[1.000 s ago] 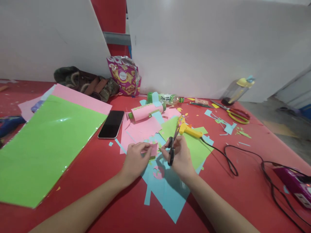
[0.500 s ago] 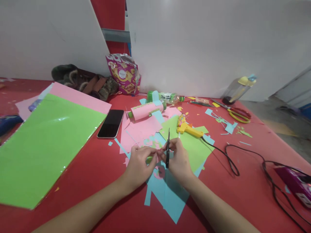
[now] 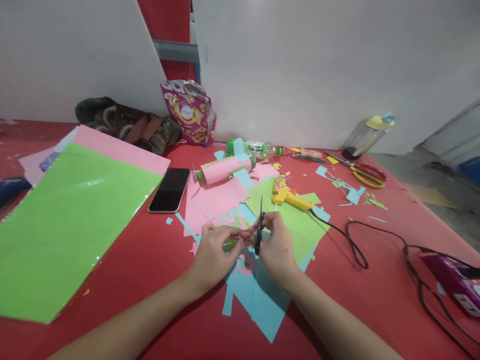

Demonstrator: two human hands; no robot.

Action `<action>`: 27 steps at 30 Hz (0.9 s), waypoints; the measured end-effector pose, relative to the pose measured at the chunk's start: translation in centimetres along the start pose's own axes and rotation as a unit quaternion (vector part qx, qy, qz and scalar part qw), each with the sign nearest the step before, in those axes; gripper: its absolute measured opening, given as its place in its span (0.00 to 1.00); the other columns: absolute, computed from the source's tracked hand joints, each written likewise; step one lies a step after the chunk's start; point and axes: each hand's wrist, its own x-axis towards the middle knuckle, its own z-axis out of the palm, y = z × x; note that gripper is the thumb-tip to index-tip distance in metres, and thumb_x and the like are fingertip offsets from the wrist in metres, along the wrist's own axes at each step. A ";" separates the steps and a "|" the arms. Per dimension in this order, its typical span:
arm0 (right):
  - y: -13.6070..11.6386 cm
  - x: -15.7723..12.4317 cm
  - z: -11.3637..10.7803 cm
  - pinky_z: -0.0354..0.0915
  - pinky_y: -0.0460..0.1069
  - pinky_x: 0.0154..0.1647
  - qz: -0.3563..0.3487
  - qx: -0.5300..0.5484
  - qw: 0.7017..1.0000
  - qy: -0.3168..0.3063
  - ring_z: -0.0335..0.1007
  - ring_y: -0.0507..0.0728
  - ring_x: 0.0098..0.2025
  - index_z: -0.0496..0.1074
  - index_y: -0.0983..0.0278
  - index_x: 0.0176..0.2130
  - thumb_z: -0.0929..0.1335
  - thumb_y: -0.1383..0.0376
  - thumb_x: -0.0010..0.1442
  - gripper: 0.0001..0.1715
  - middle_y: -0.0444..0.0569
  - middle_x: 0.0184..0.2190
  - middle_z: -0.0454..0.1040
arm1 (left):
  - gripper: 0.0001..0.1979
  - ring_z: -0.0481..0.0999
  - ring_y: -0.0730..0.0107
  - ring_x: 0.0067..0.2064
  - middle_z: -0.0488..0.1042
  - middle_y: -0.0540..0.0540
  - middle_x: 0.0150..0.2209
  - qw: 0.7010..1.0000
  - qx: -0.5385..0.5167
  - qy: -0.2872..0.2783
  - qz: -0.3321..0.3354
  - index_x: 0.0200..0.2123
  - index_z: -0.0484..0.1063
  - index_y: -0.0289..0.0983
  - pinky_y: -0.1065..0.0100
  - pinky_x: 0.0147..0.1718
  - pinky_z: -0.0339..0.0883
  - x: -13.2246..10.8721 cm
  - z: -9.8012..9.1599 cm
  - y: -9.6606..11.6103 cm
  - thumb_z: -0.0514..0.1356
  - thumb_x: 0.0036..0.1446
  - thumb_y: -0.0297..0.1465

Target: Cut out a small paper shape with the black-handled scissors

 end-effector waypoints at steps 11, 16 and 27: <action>0.5 0.0 -0.1 0.59 0.46 0.26 0.002 0.094 0.994 -0.050 0.61 0.51 0.26 0.52 0.60 0.28 0.69 0.70 0.43 0.20 0.40 0.25 0.63 | 0.08 0.74 0.68 0.32 0.77 0.48 0.29 0.999 -0.041 -0.015 -0.025 0.29 0.70 0.37 0.66 0.30 0.64 0.2 -0.1 -0.2 0.52 0.52 0.29; 0.7 0.2 -0.1 0.58 0.46 0.26 0.000 0.110 0.993 -0.054 0.60 0.50 0.26 0.52 0.60 0.28 0.69 0.71 0.43 0.20 0.40 0.26 0.63 | 0.06 0.74 0.70 0.31 0.76 0.46 0.30 0.998 -0.065 -0.004 -0.025 0.32 0.68 0.35 0.70 0.29 0.66 0.2 0.1 -0.4 0.53 0.50 0.27; 0.3 0.5 -0.3 0.56 0.44 0.22 0.043 0.150 0.985 -0.072 0.57 0.48 0.23 0.51 0.60 0.27 0.70 0.70 0.40 0.22 0.37 0.23 0.62 | 0.07 0.75 0.70 0.31 0.75 0.45 0.30 0.993 -0.100 -0.032 -0.053 0.32 0.66 0.34 0.72 0.27 0.66 0.3 -0.1 -0.5 0.52 0.49 0.27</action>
